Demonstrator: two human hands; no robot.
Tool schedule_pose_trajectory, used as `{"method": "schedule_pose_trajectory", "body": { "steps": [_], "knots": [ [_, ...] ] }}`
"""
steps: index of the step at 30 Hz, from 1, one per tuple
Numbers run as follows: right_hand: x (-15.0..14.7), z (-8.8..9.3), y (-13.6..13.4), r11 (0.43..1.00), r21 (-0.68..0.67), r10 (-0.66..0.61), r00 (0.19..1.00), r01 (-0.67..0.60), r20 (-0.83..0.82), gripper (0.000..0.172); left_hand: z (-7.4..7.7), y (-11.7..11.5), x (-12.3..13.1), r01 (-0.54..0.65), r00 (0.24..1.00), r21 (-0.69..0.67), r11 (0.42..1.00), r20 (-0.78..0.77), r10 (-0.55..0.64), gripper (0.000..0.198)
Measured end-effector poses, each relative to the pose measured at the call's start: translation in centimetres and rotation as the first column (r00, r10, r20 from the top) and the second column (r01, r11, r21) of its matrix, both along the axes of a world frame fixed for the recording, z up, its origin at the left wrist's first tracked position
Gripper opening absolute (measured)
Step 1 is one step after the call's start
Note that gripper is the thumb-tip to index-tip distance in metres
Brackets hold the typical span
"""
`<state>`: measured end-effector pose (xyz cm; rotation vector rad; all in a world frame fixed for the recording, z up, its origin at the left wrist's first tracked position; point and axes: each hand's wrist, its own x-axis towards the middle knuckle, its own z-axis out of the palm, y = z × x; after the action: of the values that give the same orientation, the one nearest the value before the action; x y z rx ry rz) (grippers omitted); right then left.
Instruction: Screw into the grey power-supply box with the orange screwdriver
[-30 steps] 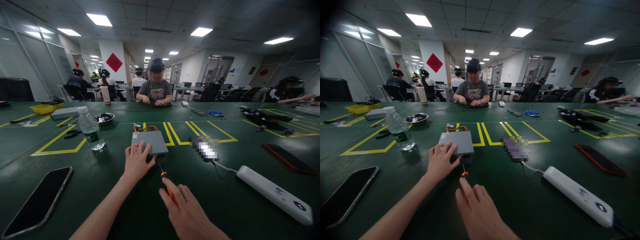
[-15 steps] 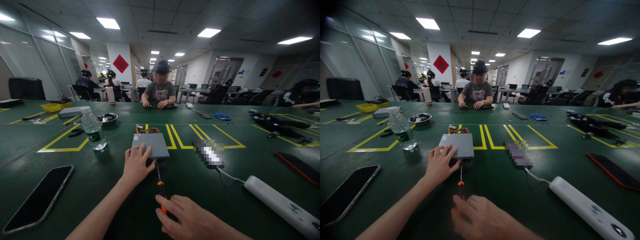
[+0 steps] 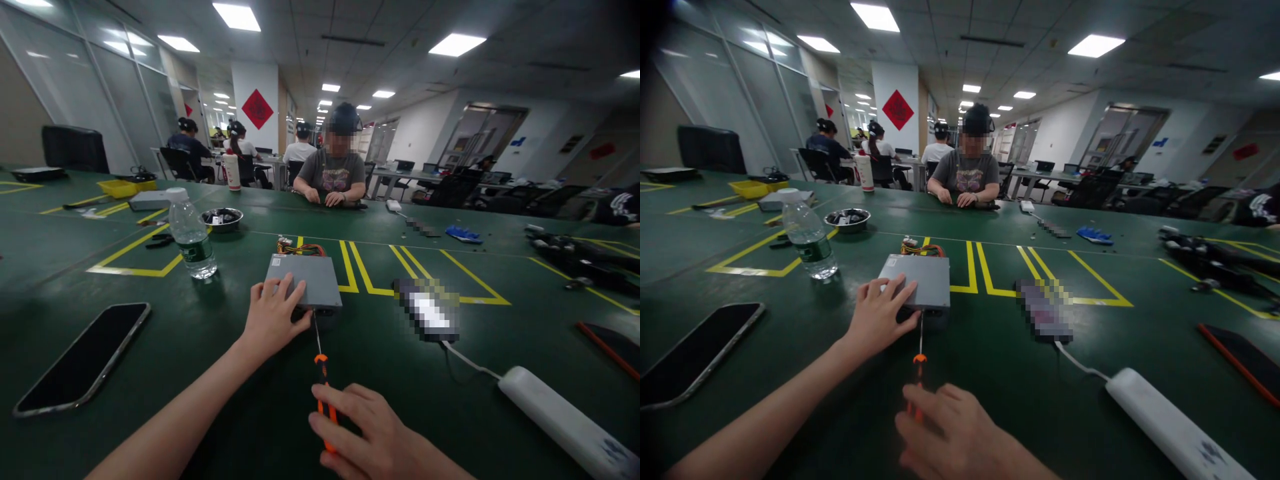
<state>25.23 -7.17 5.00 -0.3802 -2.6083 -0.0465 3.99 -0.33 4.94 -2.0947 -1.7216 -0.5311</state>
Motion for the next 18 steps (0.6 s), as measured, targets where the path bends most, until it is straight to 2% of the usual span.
{"method": "schedule_pose_trajectory", "body": {
  "steps": [4,8,11,15,18],
  "knots": [
    [0.0,-1.0,0.1,0.999,-0.035,-0.003,0.995,0.000,-0.096,0.023,0.1,-0.1,0.0,-0.002,1.000,-0.003,1.000,0.016,0.002,0.047],
    [0.1,-0.6,0.1,0.995,-0.098,-0.036,0.999,0.033,-0.022,0.029,0.1,-0.1,0.0,0.006,1.000,0.002,1.000,0.016,-0.006,0.046],
    [-0.2,0.0,0.0,0.999,-0.047,-0.020,0.999,0.022,0.036,0.025,0.1,-0.1,-0.1,0.003,1.000,0.007,1.000,0.007,-0.003,0.047],
    [-0.4,-0.4,0.3,0.998,0.060,0.007,0.997,-0.003,-0.075,0.021,0.0,-0.1,0.0,-0.001,1.000,0.011,1.000,0.017,0.001,0.047],
    [-0.2,-1.1,0.4,0.999,0.031,-0.005,0.992,0.009,-0.127,0.020,0.0,-0.1,0.0,-0.002,1.000,0.011,1.000,0.025,0.002,0.047]
  ]
}}
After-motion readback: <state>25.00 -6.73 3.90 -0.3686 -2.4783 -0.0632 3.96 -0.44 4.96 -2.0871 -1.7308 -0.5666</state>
